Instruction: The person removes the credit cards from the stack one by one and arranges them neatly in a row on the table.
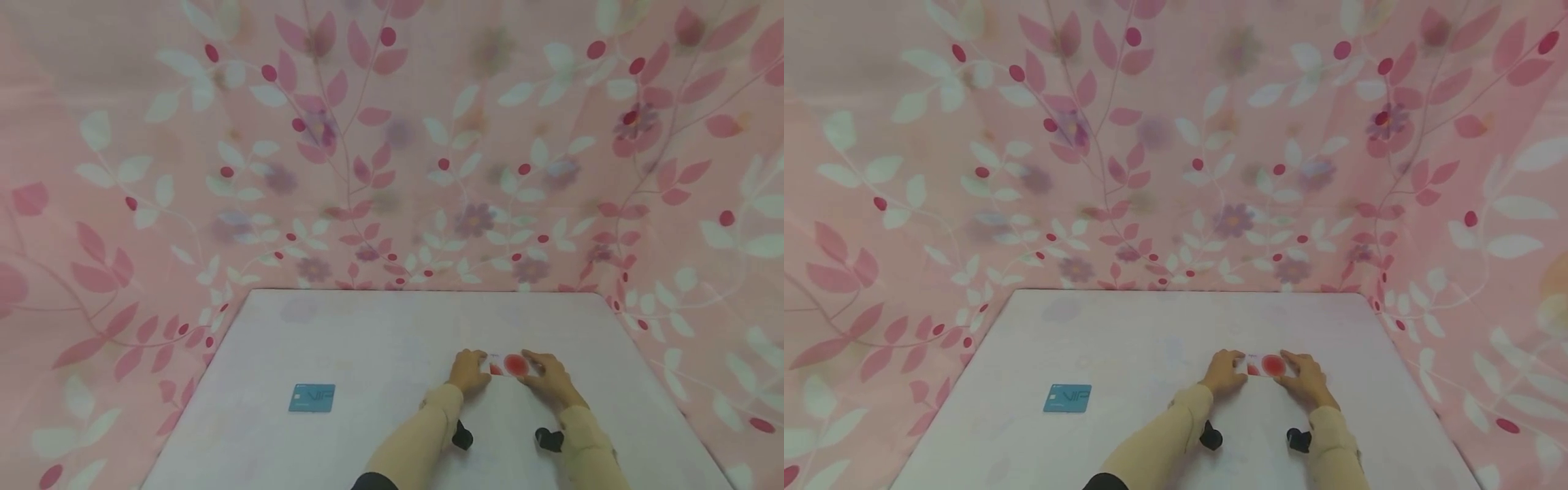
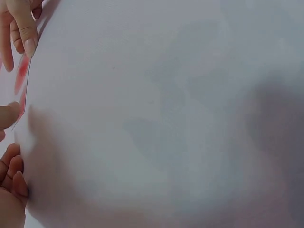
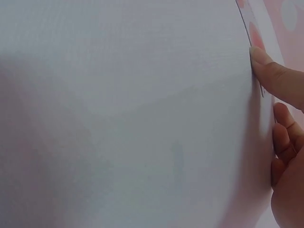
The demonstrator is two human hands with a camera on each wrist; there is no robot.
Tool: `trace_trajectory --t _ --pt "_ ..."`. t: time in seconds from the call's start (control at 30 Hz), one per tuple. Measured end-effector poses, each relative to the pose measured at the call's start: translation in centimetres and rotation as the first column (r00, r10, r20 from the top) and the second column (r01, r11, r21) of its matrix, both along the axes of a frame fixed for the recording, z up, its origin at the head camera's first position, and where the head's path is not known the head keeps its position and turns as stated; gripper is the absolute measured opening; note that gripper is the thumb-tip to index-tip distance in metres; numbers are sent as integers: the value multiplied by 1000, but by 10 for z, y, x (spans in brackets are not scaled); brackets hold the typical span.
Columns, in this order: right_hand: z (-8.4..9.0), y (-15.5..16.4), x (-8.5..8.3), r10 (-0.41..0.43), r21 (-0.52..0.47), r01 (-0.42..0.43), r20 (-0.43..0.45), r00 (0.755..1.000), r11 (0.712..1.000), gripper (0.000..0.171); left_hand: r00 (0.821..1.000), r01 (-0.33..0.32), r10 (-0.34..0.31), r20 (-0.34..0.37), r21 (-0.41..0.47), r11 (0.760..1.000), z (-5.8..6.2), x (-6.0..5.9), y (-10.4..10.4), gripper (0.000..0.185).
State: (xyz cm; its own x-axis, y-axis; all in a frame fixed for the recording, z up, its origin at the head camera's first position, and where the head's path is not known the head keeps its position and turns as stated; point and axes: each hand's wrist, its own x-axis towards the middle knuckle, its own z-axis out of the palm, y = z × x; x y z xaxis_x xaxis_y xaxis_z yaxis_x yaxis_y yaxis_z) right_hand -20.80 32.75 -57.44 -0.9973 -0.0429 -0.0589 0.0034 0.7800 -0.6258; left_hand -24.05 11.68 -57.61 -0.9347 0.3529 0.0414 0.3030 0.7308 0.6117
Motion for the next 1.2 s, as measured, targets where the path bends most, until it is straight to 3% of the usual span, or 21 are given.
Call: trace_trajectory --t 0.17,0.3,0.43,0.7,0.87,0.93,1.03,1.2 --pt "-3 -2 5 -81 -162 91 69 994 983 78 999 36 -34 -16 167 985 -4 4 -14 39" --pt "-7 -5 11 -180 -333 216 137 974 918 86 997 54 -39 -66 236 970 -6 7 -27 38" --pt "-9 -9 20 -259 -394 262 64 964 881 82 993 65 -34 -111 291 954 -6 10 -39 38" --pt "-9 -24 40 -320 -328 261 -137 937 908 64 993 55 -17 -121 315 948 0 22 -57 36" --pt "-6 -38 48 -351 -272 270 -319 880 924 51 992 70 -33 -120 324 943 8 33 -65 35" --pt "-2 -46 51 -371 -286 278 -352 859 917 48 991 81 -43 -125 323 943 11 37 -68 35" --pt "4 -59 56 -385 -325 274 -355 852 905 45 990 89 -49 -129 320 943 15 43 -74 37" --pt "11 -75 65 -335 -320 206 -428 839 925 44 991 71 -31 -127 322 944 21 50 -88 39"
